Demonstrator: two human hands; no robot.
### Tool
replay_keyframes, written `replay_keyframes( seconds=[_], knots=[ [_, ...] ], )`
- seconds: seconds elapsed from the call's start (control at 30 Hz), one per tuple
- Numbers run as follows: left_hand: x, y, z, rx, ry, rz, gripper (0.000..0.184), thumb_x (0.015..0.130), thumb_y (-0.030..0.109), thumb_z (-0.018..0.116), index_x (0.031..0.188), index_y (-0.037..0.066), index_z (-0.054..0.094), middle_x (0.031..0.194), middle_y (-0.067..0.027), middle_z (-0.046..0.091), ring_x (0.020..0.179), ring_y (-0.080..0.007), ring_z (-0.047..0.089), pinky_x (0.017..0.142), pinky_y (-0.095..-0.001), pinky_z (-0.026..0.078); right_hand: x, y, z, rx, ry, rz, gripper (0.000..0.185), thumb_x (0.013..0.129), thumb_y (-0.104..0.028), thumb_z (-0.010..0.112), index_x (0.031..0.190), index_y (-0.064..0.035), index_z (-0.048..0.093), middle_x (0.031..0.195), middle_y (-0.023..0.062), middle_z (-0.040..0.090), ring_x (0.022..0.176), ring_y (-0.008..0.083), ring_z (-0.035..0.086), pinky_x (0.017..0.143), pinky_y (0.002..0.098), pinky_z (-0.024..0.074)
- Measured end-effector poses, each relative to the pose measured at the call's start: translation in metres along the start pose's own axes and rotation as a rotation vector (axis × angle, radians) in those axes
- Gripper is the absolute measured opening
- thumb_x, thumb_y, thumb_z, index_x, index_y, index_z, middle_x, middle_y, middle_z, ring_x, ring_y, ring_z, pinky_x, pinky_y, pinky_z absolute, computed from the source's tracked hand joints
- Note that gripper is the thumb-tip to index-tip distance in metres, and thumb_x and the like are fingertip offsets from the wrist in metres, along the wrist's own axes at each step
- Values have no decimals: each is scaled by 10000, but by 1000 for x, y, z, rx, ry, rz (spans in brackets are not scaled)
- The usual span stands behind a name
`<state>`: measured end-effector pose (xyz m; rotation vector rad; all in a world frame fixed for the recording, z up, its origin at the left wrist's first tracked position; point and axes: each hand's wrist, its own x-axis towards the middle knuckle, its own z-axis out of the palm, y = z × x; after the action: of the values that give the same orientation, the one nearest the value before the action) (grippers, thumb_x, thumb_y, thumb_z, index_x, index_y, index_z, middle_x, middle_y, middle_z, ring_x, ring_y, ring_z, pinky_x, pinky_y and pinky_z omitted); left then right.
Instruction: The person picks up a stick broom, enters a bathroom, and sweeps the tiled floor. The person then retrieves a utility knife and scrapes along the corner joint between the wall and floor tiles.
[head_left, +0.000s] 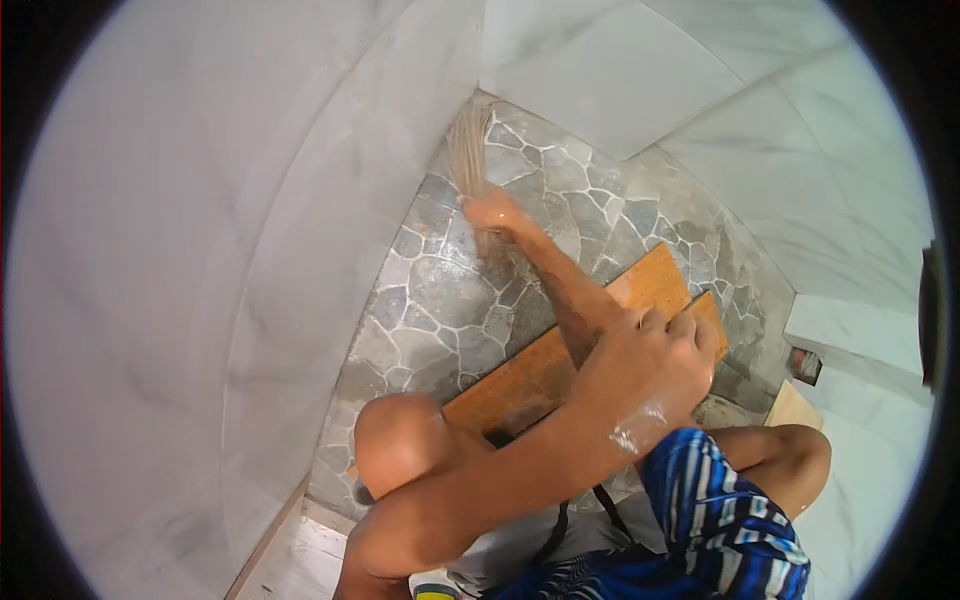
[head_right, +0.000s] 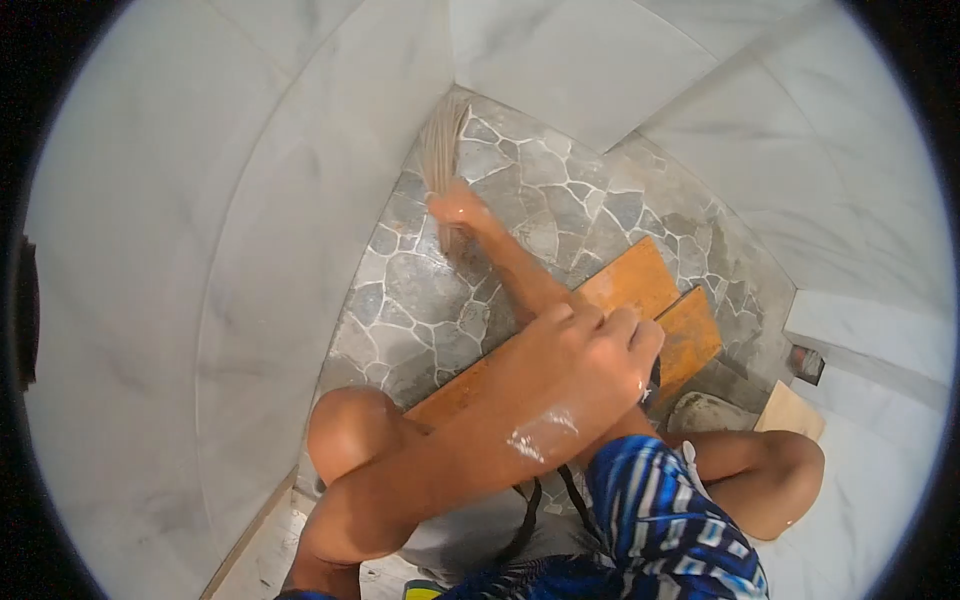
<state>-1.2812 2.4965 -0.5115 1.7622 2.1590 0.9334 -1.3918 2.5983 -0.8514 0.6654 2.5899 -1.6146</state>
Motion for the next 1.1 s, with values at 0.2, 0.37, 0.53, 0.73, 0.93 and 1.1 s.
replay_keyframes(
  seconds=[0.2,0.37,0.53,0.73,0.93,1.1],
  knots=[
    [-16,-10,-8,54,-8,-60,184,755,118,661,916,33,634,818,-76,660,802,-210,661,716,-322,487,-68,-94,-176,-252,-418,425,479,906,-352,608,1229,0,563,1120,286,634,1084,411,602,890,460,487],
    [-9,-9,-8,51,-48,-49,149,763,107,651,899,51,625,811,-70,655,817,-206,654,712,-317,479,6,-40,-173,-761,-216,-5,394,926,-312,587,1092,43,539,931,284,648,893,442,631,796,502,485],
    [-11,-4,-2,58,-105,-53,138,763,110,648,888,61,613,795,-62,642,801,-200,645,712,-317,473,-1,-82,-233,-971,-398,-144,360,902,-260,585,1104,34,534,918,287,647,915,450,627,799,505,486],
    [-3,-1,3,45,-89,-71,166,725,103,670,874,68,604,777,-56,627,774,-195,638,720,-316,464,43,-71,-222,-960,-418,-174,303,873,-226,601,1082,-11,565,924,250,665,868,428,634,758,497,496],
    [-4,-1,-5,33,-180,-109,190,700,100,687,865,66,600,773,-57,625,769,-203,640,725,-325,463,2,-106,-252,-1136,-433,-140,255,852,-184,626,1033,-7,596,940,229,672,877,401,647,756,495,504],
    [6,-4,4,90,-157,-51,203,690,91,688,871,57,602,786,-62,632,790,-209,640,727,-329,466,35,-71,-209,-974,-386,-189,278,850,-185,636,1051,-4,572,919,223,666,891,409,642,768,501,508]
  ],
)
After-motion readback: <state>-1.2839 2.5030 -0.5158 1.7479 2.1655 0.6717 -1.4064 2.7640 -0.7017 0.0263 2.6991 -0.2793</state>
